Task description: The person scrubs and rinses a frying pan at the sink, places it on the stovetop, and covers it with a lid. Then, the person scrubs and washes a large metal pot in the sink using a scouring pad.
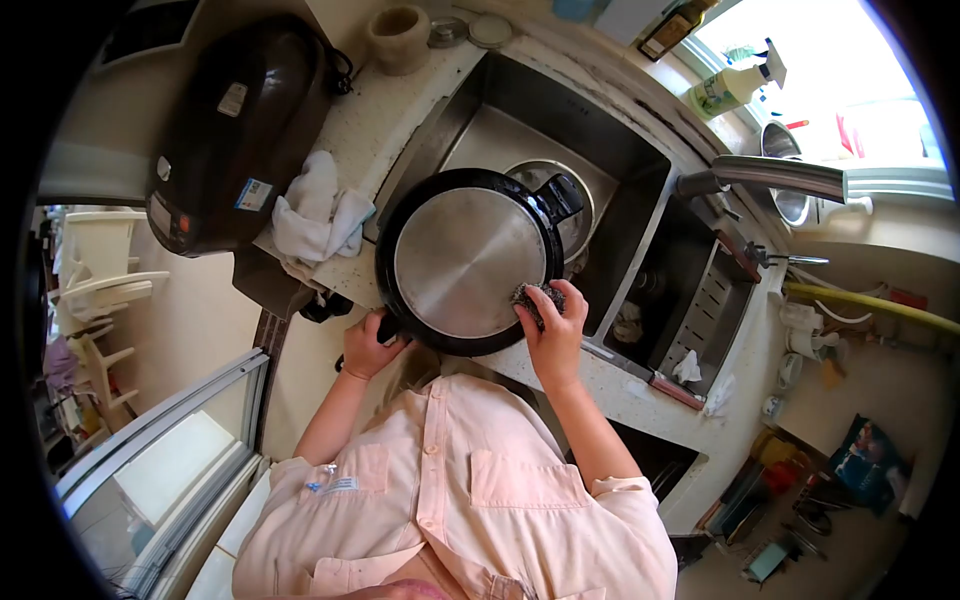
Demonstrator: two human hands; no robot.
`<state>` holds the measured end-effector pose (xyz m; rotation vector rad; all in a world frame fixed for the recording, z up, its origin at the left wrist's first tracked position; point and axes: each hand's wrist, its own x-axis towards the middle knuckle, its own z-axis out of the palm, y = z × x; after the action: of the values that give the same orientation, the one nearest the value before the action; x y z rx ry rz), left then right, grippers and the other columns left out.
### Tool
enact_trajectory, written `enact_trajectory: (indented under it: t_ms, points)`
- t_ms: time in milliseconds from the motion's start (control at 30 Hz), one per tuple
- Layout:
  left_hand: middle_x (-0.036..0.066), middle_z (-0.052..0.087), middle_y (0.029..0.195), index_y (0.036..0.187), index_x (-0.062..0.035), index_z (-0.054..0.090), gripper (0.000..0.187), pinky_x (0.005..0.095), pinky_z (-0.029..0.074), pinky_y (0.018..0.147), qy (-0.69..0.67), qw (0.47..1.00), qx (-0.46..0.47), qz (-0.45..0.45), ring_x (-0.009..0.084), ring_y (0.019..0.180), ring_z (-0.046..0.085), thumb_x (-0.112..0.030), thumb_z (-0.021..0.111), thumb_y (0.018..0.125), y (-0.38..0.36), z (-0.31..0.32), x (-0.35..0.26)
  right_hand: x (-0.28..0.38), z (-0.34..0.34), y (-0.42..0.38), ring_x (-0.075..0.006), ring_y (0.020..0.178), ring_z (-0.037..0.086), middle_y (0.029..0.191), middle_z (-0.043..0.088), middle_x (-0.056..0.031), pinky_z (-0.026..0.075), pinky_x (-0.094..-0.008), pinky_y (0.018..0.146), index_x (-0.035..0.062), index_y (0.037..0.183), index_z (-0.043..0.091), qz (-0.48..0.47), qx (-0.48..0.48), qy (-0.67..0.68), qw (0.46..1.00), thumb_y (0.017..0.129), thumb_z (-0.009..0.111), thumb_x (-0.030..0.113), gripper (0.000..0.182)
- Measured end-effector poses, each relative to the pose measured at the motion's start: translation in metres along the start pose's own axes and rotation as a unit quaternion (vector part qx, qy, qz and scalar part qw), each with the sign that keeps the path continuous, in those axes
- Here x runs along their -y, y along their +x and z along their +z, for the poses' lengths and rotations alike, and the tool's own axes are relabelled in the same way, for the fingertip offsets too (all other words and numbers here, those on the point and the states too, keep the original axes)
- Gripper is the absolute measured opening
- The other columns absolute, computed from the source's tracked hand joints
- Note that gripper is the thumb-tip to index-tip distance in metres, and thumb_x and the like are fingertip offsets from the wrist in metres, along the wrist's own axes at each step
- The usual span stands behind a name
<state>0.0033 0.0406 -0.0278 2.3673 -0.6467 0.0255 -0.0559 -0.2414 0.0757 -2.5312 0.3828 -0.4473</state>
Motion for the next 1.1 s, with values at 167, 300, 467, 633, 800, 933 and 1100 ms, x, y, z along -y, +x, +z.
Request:
enact_trajectory:
  t_ms: [167, 300, 467, 633, 800, 933, 1100]
  points:
    - [0.008, 0.055, 0.07, 0.102, -0.0073, 0.051, 0.052, 0.038, 0.049, 0.054, 0.015, 0.999, 0.006, 0.051, 0.0295, 0.061, 0.058, -0.033, 0.074, 0.064, -0.001, -0.003, 0.012, 0.004, 0.002, -0.011, -0.0311, 0.094, 0.048, 0.105, 0.05, -0.0139, 0.042, -0.0384, 0.081, 0.0089, 0.097, 0.063, 0.026, 0.0, 0.006, 1.0, 0.07, 0.072, 0.007, 0.029]
    - [0.009, 0.055, 0.073, 0.103, -0.0067, 0.051, 0.056, 0.0372, 0.048, 0.053, 0.029, 0.995, 0.043, 0.084, 0.0287, 0.063, 0.058, -0.047, 0.07, 0.069, 0.003, -0.013, 0.024, -0.006, 0.002, -0.009, -0.0299, 0.086, 0.05, 0.095, 0.054, -0.0116, 0.042, -0.0378, 0.076, 0.0077, 0.09, 0.064, 0.0, -0.001, 0.016, 1.0, 0.07, 0.07, 0.005, 0.021]
    - [0.01, 0.056, 0.077, 0.104, -0.0056, 0.052, 0.056, 0.0359, 0.047, 0.053, 0.039, 0.992, 0.036, 0.113, 0.0285, 0.064, 0.057, -0.051, 0.064, 0.073, 0.003, -0.011, 0.033, -0.02, 0.011, 0.044, -0.0296, 0.082, 0.052, 0.086, 0.056, -0.0107, 0.043, -0.0375, 0.072, 0.0057, 0.078, 0.065, -0.007, -0.029, 0.012, 0.999, 0.07, 0.069, 0.003, 0.009]
    - [0.01, 0.056, 0.078, 0.102, -0.0058, 0.053, 0.055, 0.0365, 0.047, 0.052, 0.028, 0.994, 0.02, 0.104, 0.0291, 0.063, 0.057, -0.05, 0.064, 0.073, 0.003, -0.009, 0.032, -0.025, 0.009, 0.019, -0.0289, 0.081, 0.05, 0.085, 0.056, -0.0089, 0.042, -0.0365, 0.072, 0.0067, 0.074, 0.065, -0.016, -0.039, -0.011, 0.999, 0.07, 0.069, 0.007, 0.006]
    - [0.011, 0.056, 0.075, 0.102, -0.0055, 0.054, 0.054, 0.0371, 0.046, 0.051, 0.007, 0.994, 0.033, 0.099, 0.03, 0.061, 0.056, -0.049, 0.065, 0.073, 0.003, -0.011, 0.031, -0.021, 0.014, 0.049, -0.0301, 0.084, 0.05, 0.086, 0.056, -0.0093, 0.042, -0.0367, 0.074, 0.0068, 0.074, 0.065, -0.028, -0.034, -0.012, 0.999, 0.07, 0.068, 0.005, 0.005]
    - [0.011, 0.055, 0.074, 0.102, -0.0053, 0.054, 0.053, 0.037, 0.046, 0.051, 0.012, 0.994, 0.031, 0.1, 0.0305, 0.06, 0.056, -0.048, 0.065, 0.073, 0.004, -0.014, 0.032, -0.027, 0.015, 0.035, -0.03, 0.083, 0.051, 0.086, 0.057, -0.009, 0.042, -0.0366, 0.073, 0.0072, 0.074, 0.066, -0.022, -0.04, 0.006, 0.999, 0.07, 0.069, 0.006, 0.005]
    - [0.012, 0.055, 0.074, 0.102, -0.006, 0.054, 0.053, 0.0374, 0.046, 0.051, 0.003, 0.994, 0.035, 0.105, 0.0309, 0.061, 0.056, -0.048, 0.065, 0.072, 0.003, -0.013, 0.035, -0.029, 0.012, 0.048, -0.0297, 0.084, 0.051, 0.086, 0.057, -0.009, 0.043, -0.0365, 0.074, 0.0072, 0.073, 0.066, -0.033, -0.019, 0.0, 0.999, 0.07, 0.068, 0.007, 0.004]
